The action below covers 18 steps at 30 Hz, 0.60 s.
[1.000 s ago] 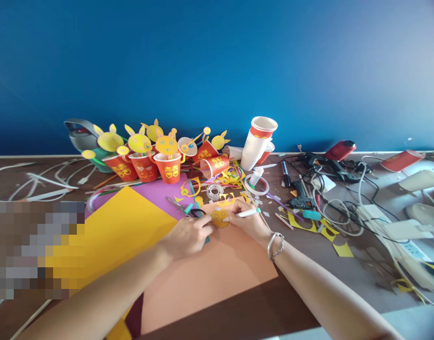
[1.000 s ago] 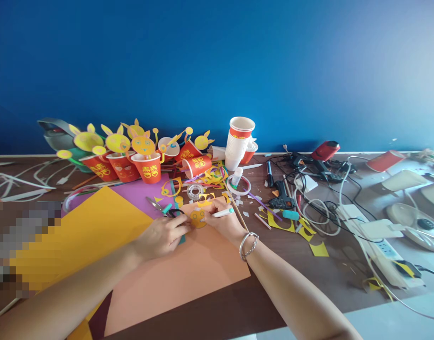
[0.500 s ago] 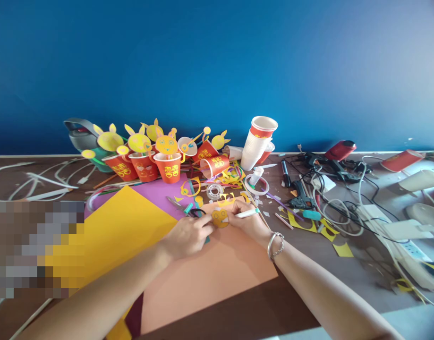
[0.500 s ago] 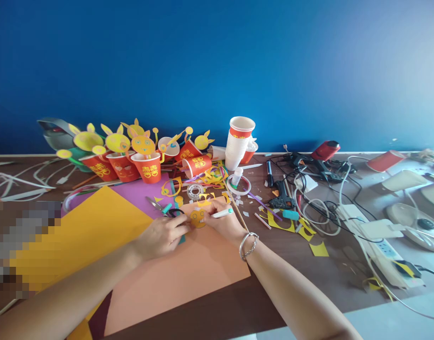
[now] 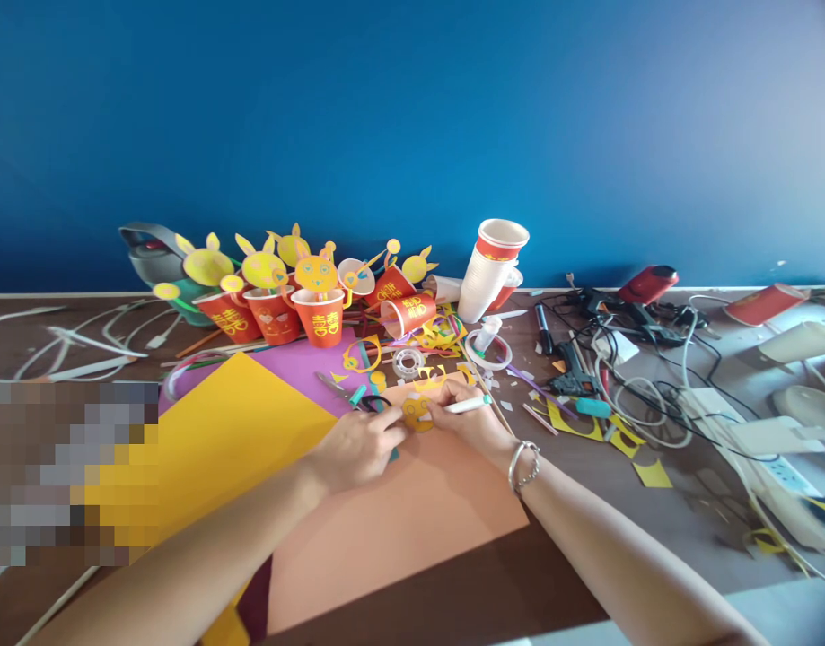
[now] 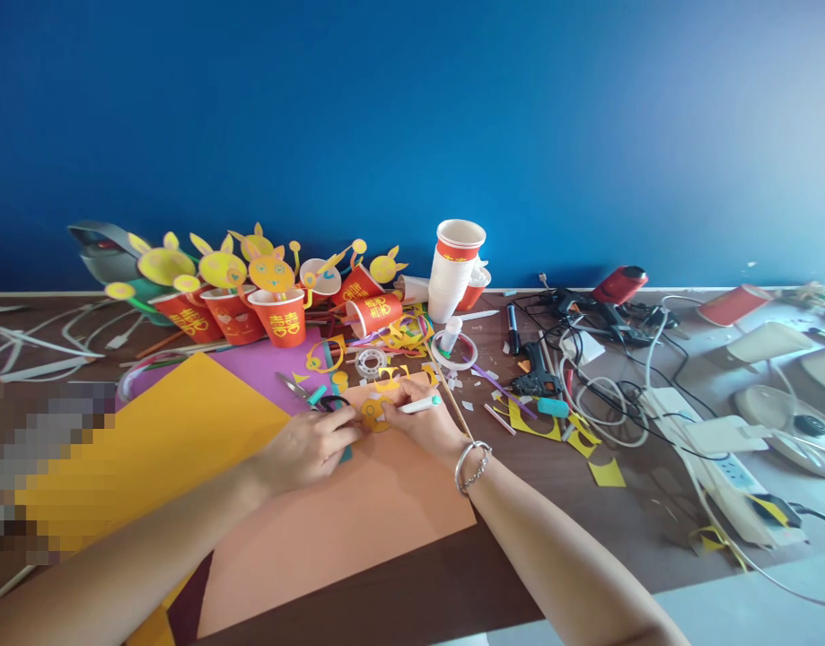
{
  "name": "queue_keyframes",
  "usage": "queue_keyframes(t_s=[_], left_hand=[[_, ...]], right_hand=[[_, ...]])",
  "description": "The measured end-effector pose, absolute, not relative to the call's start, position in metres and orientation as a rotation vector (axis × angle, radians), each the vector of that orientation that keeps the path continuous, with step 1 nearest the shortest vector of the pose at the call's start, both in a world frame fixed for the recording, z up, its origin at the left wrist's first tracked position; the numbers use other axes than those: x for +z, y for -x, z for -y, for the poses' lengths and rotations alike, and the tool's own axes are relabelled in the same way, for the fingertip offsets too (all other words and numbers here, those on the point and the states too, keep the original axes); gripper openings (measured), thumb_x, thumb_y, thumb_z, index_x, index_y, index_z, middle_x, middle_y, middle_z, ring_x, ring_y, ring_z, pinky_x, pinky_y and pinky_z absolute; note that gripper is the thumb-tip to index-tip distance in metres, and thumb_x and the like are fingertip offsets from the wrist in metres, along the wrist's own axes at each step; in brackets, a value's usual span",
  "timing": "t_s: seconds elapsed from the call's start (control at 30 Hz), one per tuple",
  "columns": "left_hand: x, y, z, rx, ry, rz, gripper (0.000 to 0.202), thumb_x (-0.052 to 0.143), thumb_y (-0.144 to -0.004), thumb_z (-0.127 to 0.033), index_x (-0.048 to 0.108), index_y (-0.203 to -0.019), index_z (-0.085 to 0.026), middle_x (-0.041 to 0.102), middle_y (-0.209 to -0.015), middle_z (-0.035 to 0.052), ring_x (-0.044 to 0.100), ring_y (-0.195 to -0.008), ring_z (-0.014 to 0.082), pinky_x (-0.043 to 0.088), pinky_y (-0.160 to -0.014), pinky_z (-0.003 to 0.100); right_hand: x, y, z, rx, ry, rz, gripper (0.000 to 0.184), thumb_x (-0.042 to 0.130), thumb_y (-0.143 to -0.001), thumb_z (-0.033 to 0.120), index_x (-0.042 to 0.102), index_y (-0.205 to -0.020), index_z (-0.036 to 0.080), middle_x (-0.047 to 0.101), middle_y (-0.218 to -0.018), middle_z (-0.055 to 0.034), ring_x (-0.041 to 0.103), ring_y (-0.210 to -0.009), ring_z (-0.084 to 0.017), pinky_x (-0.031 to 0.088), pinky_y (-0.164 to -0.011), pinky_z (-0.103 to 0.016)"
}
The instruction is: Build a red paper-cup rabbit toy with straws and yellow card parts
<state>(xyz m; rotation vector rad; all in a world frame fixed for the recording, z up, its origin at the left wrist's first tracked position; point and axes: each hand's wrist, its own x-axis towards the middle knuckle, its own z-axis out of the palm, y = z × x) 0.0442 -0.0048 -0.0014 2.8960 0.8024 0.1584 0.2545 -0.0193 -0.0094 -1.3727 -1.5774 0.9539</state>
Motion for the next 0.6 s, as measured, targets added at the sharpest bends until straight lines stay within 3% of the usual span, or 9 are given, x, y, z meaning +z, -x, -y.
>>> queue_keyframes(t_s=[0.6], left_hand=[[0.0016, -0.0448, 0.0054, 0.136, -2.876, -0.814, 0.038, 0.038, -0.082, -0.004, 0.065, -0.104, -0.02, 0.064, -0.106, 0.0078, 0.063, -0.074, 0.0158, 0.044, -0.06, 0.027]], right_hand=[[-0.0061, -0.256, 0.0194, 0.935, 1.493, 1.488, 0.028, 0.057, -0.07, 0.029, 0.035, -0.053, 0.022, 0.041, -0.049, 0.0052, 0.035, -0.047, -0.009, 0.028, -0.042, -0.022]])
